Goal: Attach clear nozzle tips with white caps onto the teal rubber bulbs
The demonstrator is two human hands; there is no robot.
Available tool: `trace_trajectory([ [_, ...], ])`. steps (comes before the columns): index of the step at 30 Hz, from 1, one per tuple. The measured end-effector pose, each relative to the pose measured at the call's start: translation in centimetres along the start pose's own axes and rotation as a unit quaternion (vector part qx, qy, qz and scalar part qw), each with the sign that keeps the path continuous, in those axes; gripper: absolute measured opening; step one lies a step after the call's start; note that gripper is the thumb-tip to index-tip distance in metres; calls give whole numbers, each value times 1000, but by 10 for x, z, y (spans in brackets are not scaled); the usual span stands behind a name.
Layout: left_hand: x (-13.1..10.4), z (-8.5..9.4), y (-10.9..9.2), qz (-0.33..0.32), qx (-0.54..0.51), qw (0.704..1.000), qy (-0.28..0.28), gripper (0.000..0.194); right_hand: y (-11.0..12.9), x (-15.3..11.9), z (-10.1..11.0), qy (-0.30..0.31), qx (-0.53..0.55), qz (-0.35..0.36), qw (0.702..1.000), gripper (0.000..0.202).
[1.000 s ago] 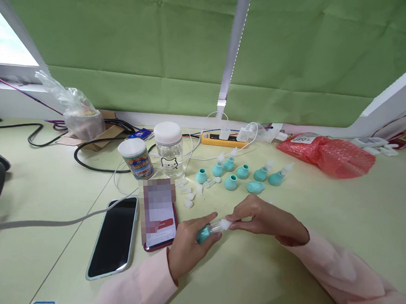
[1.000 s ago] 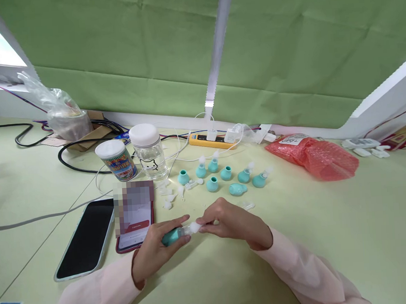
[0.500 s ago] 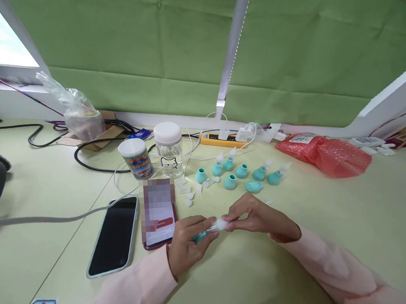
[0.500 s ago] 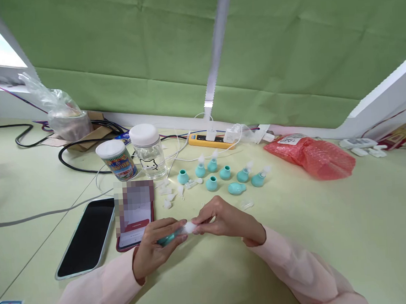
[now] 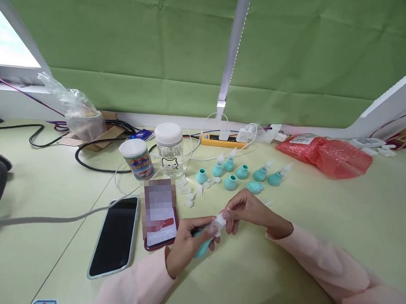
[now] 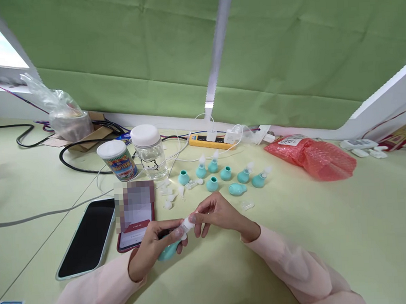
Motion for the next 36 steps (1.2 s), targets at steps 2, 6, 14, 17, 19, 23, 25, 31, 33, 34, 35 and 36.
trace_trajectory([
  [2,2,-2,8,40,-60,997,18,26,0,0,1,-4,-5,-5,1000,22],
  [6,4,-5,21,76,-111,990,40,28,-3,-3,1,5,-27,-25,999,19],
  [14,5,4,14,91,-56,994,11,32,14,-5,1,-29,-148,83,985,20],
  [17,4,7,8,73,-34,997,-19,34,13,-4,1,-41,-133,104,985,20],
  [19,3,8,4,50,-20,998,-32,31,9,-3,-1,-26,-103,95,990,21],
  [23,0,10,-5,-5,27,998,-59,25,2,-2,-4,-9,-57,72,996,23],
  [25,-1,10,-7,-19,33,997,-64,24,-2,-1,-6,-14,-35,59,998,21],
  [31,-1,12,-9,-33,83,994,-68,22,-3,-2,-1,-86,48,44,994,20],
  [33,-2,14,-10,-45,90,992,-80,28,11,-8,8,-107,-7,58,993,19],
  [34,-3,16,-10,-54,90,991,-87,33,21,-14,15,-124,-57,65,989,19],
  [35,-4,17,-12,-66,89,990,-93,37,33,-21,26,-153,-113,69,979,19],
  [36,-5,18,-13,-80,89,988,-96,38,44,-30,39,-180,-172,67,966,19],
])
Point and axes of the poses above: each hand's wrist, its own x-axis towards the middle knuckle, its own z-axis out of the back of the hand, y = z × x, the point moved 9 cm from there along x, towards the middle knuckle, and after that the axes turned 2 degrees about -y, right-handed, at the moved point
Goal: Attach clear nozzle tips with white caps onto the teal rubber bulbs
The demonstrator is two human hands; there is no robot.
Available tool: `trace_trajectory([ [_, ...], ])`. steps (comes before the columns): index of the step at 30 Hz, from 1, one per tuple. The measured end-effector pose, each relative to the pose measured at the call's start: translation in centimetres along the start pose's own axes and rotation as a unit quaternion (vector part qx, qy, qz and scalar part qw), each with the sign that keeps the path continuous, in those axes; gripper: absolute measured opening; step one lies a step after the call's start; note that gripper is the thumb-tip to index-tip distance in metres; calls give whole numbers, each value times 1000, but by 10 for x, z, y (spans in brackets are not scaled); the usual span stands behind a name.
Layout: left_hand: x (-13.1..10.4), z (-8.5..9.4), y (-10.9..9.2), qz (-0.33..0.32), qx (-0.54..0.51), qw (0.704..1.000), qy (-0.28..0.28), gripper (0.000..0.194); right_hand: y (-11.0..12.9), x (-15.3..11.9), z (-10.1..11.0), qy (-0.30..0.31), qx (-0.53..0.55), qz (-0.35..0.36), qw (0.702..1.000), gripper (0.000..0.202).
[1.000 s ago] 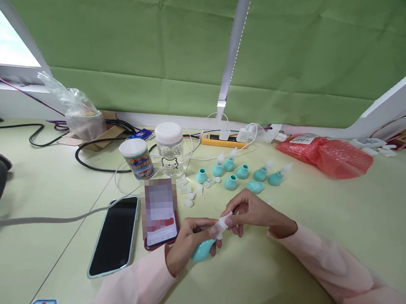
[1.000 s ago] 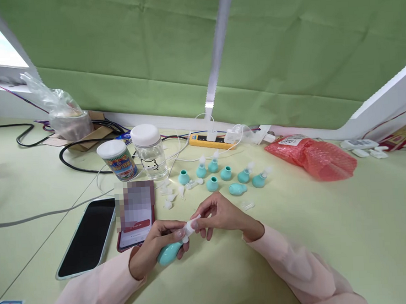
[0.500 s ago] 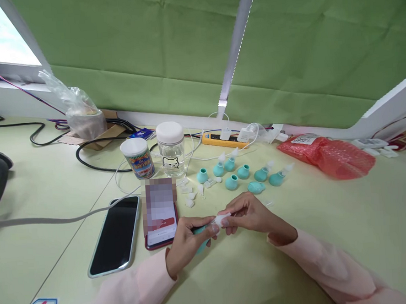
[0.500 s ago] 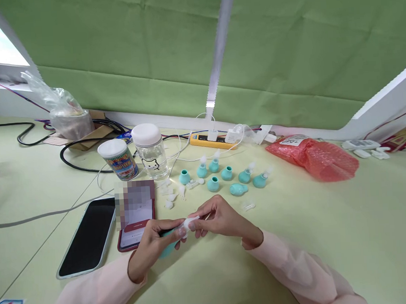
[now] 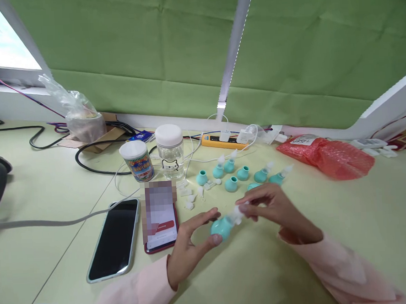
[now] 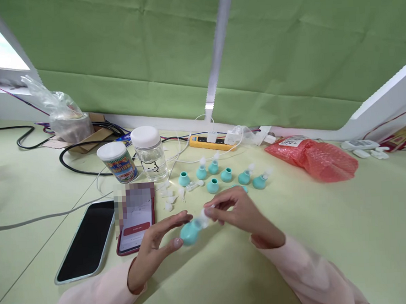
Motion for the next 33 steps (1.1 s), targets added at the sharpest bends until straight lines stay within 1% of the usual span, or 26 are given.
trace_trajectory([
  [2,-1,1,-3,-22,5,1000,-5,33,7,-3,34,-20,-133,-17,991,20],
  [3,-2,2,-3,-24,10,1000,-8,29,8,-4,52,-33,-201,-30,979,22],
  [5,-1,3,-1,-17,15,1000,-13,24,4,-3,89,-81,-329,-61,939,26],
  [6,-1,3,-1,-14,17,1000,-13,22,-1,-2,104,-95,-380,-82,916,27],
  [8,0,2,-1,-13,21,1000,-11,19,-19,4,124,-86,-449,-125,881,30],
  [9,0,1,-1,-15,24,1000,-10,18,-30,8,130,-78,-469,-151,867,32],
  [11,1,1,-1,-18,33,999,-8,16,-47,14,138,-60,-484,-188,853,33],
  [13,1,1,-2,-24,40,999,-9,15,-59,16,141,-41,-470,-214,855,32],
  [15,2,1,-2,-25,42,999,-9,14,-64,14,142,-27,-453,-238,859,30],
  [16,2,1,-1,-24,44,999,-7,14,-63,12,144,-28,-450,-248,858,28],
  [18,3,0,0,-20,48,999,-2,14,-53,5,150,-61,-470,-245,846,25],
  [21,4,-3,2,-17,57,998,9,14,-17,-8,156,-155,-520,-174,822,24],
  [22,4,-4,2,-16,60,998,11,15,-5,-14,155,-187,-530,-148,814,23],
  [23,4,-4,2,-15,63,998,13,15,3,-20,152,-203,-533,-126,812,22],
  [24,4,-4,2,-14,67,998,14,15,7,-23,145,-193,-529,-111,819,21],
  [25,4,-5,2,-13,71,997,15,15,4,-25,133,-157,-522,-101,832,20],
  [27,4,-5,3,-10,77,997,17,15,-12,-25,101,-41,-506,-80,858,16],
  [28,4,-5,3,-9,79,997,19,15,-23,-26,85,14,-504,-69,861,16],
  [29,4,-6,4,-7,81,996,22,16,-33,-26,72,44,-512,-55,856,19],
  [31,4,-7,5,-1,87,996,28,16,-54,-23,50,80,-541,-19,837,23],
  [33,3,-9,9,11,98,995,34,16,-70,-18,35,86,-560,15,824,20],
])
Point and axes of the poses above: each hand's wrist, its own x-axis towards the middle knuckle, its own z-axis out of the back of the hand, y = z × x, the point moved 9 cm from there along x, towards the middle knuckle, and after that the axes turned 2 degrees about -y, right-handed, at the moved point
